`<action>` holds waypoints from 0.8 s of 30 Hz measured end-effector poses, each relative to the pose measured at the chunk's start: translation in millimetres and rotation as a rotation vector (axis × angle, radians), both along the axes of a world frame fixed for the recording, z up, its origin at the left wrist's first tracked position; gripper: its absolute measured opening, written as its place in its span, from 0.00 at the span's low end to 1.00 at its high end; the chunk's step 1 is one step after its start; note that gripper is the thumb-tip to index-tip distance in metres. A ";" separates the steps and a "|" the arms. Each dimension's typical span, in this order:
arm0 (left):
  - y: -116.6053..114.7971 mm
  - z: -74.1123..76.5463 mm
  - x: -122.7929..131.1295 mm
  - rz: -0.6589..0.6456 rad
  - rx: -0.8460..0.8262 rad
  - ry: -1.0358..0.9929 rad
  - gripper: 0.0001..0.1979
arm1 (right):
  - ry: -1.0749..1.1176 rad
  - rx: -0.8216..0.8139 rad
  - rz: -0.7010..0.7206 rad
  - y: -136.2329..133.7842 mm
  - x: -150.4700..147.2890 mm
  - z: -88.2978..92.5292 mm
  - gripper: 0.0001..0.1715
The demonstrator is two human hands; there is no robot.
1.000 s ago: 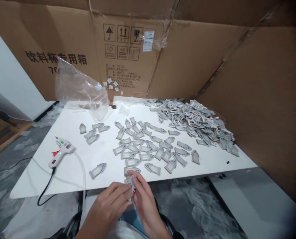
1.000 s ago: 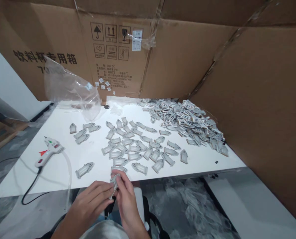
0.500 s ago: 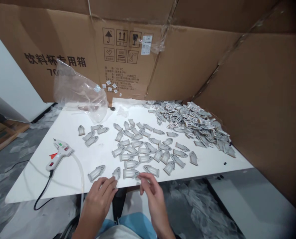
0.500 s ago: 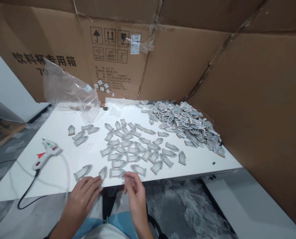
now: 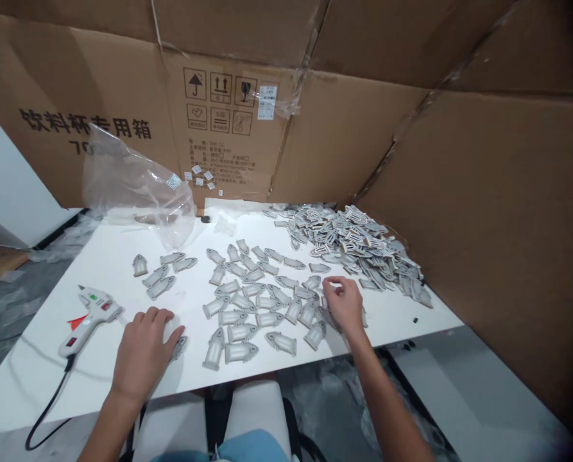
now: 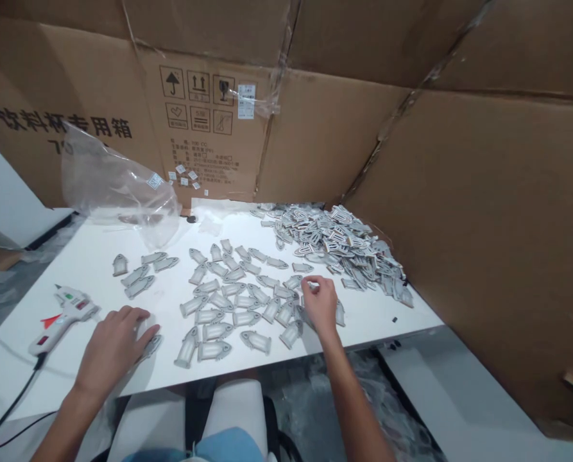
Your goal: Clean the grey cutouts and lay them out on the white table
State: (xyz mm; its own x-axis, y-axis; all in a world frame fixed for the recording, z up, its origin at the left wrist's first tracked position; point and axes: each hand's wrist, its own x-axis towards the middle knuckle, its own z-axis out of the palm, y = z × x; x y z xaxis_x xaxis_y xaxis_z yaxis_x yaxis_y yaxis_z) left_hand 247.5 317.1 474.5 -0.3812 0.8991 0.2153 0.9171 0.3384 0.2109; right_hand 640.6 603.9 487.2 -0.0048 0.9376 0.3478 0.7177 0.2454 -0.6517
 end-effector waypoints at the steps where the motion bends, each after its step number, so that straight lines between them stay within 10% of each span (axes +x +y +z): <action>1: 3.9 1.0 -4.0 -0.001 -0.039 -0.032 0.12 | -0.055 0.016 0.002 19.7 0.8 2.0 0.20; 8: 19.9 7.6 -5.0 0.048 -0.020 -0.369 0.09 | -0.391 0.035 0.200 117.8 -16.9 13.5 0.25; 14: 9.3 27.4 6.9 0.153 0.237 -0.692 0.15 | -0.421 -0.014 0.268 139.3 -25.2 29.2 0.15; 19: -6.5 39.8 27.5 0.183 0.462 -0.963 0.19 | -0.187 0.056 0.184 99.5 -36.2 44.0 0.26; 24: -17.9 47.0 60.7 0.140 0.539 -1.255 0.19 | 0.186 -0.067 0.246 -30.9 -71.6 33.4 0.33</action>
State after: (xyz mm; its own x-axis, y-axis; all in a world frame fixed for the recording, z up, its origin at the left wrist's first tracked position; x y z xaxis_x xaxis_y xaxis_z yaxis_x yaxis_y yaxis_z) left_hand 308.3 299.2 521.5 -0.6573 0.7530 -0.0309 -0.0197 0.0238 0.9995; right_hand 569.0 572.9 520.6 -0.1764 0.9370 0.3015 0.5087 0.3490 -0.7870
